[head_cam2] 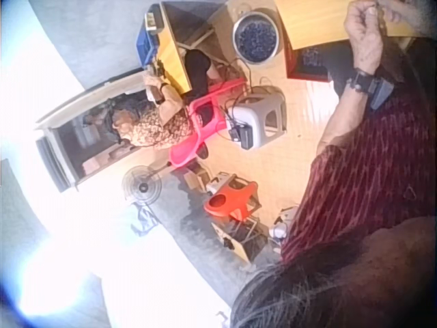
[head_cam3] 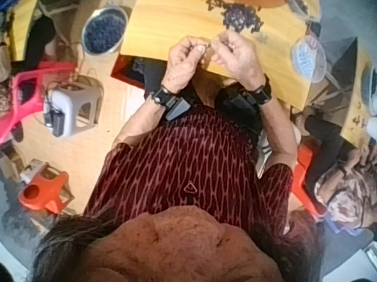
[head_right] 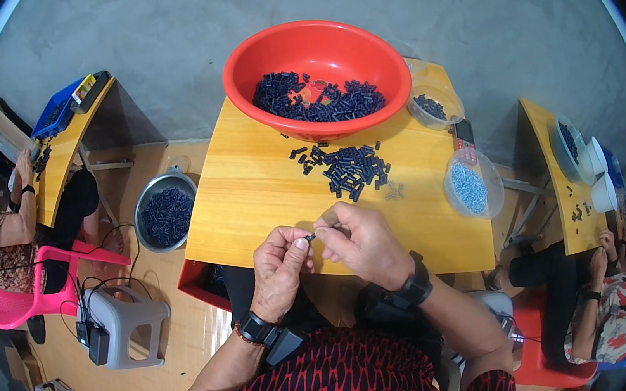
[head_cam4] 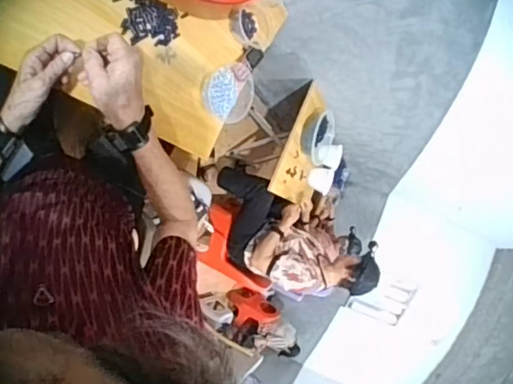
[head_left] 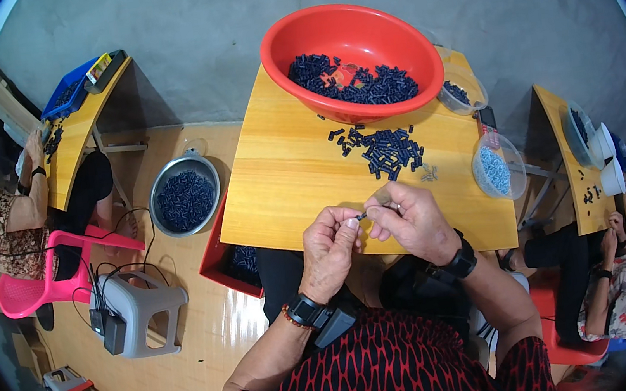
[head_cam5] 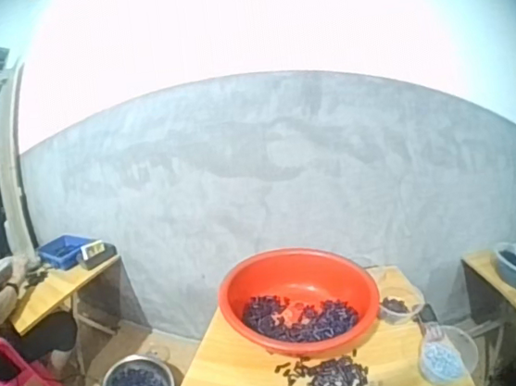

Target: Manually assembling small black plastic components by hand at a workstation.

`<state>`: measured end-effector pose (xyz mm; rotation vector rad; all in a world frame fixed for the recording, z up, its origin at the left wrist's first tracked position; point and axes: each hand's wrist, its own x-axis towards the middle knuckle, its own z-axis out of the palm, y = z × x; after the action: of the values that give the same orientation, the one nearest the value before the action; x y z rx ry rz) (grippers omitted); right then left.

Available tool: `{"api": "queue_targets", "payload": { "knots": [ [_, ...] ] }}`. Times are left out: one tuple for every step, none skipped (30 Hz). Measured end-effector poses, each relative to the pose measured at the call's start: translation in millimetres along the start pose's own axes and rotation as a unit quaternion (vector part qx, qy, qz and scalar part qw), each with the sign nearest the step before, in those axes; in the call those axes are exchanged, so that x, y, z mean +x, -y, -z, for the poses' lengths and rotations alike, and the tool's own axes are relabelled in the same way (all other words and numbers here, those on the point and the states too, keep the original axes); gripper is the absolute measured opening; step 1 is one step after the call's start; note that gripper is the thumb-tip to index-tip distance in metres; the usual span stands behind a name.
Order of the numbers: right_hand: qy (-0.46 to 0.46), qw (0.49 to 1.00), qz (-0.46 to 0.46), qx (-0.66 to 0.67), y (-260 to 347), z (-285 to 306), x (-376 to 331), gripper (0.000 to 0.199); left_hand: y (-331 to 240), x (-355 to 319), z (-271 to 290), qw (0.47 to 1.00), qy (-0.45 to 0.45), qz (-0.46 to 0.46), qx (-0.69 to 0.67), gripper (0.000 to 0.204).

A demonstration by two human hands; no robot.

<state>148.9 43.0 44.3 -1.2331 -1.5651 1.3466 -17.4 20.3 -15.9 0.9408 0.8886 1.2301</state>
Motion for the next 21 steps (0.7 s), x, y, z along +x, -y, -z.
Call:
{"api": "queue_targets", "payload": {
  "knots": [
    [-0.011,1.000,0.006,0.007,0,-1,-1,0.013,2,1,1,1.000,-0.002,0.013,-0.022,0.013],
    [-0.023,1.000,0.012,0.014,-1,-2,-2,0.013,2,1,2,0.999,-0.003,0.025,-0.044,0.014],
    [-0.023,1.000,0.011,0.014,-3,-3,-3,0.013,3,1,1,0.999,-0.003,0.026,-0.044,0.014],
    [-0.027,0.999,0.033,0.011,-6,-5,-2,0.012,3,1,1,0.998,-0.004,0.030,-0.061,0.014],
    [-0.031,0.998,0.054,0.009,-8,-6,-3,0.011,4,1,0,0.996,-0.004,0.035,-0.079,0.014],
    [-0.031,0.998,0.054,0.009,-8,-7,-2,0.011,4,1,0,0.996,-0.005,0.035,-0.079,0.014],
    [-0.030,0.997,0.064,-0.008,-8,-8,-2,0.010,4,1,0,0.995,-0.005,0.033,-0.089,0.014],
    [-0.029,0.997,0.074,-0.025,-9,-9,-2,0.009,4,1,0,0.995,-0.005,0.031,-0.099,0.014],
    [-0.029,0.997,0.074,-0.025,-9,-9,-2,0.009,4,1,0,0.995,-0.005,0.031,-0.100,0.014],
    [-0.029,0.996,0.076,-0.029,-11,-8,-1,0.009,4,1,0,0.995,-0.007,0.031,-0.099,0.014],
    [-0.029,0.996,0.077,-0.032,-11,-8,-1,0.009,4,1,0,0.995,-0.009,0.031,-0.098,0.014],
    [-0.029,0.996,0.077,-0.032,-10,-9,-1,0.009,4,1,0,0.995,-0.009,0.031,-0.099,0.014],
    [-0.029,0.997,0.069,-0.015,-9,-9,-1,0.009,5,1,1,0.994,-0.009,0.030,-0.102,0.015],
    [-0.029,0.998,0.060,0.002,-8,-9,-1,0.009,5,1,1,0.994,-0.009,0.028,-0.104,0.015],
    [-0.028,0.998,0.061,0.001,-9,-9,-1,0.009,6,2,1,0.994,-0.009,0.028,-0.105,0.015],
    [-0.030,0.998,0.054,0.014,-9,-9,-1,0.010,6,2,1,0.994,-0.012,0.028,-0.102,0.015],
    [-0.031,0.998,0.047,0.027,-9,-8,-1,0.010,6,2,1,0.995,-0.016,0.028,-0.100,0.015],
    [-0.032,0.998,0.047,0.027,-9,-8,-1,0.010,6,2,1,0.995,-0.015,0.028,-0.100,0.015],
    [-0.029,0.998,0.047,0.013,-8,-8,-1,0.010,6,2,1,0.995,-0.012,0.027,-0.096,0.016],
    [-0.026,0.999,0.048,-0.001,-8,-8,-1,0.010,6,2,1,0.995,-0.008,0.026,-0.092,0.016],
    [-0.027,0.999,0.048,-0.001,-8,-9,-1,0.010,6,1,1,0.995,-0.008,0.026,-0.092,0.016]
  ]
}}
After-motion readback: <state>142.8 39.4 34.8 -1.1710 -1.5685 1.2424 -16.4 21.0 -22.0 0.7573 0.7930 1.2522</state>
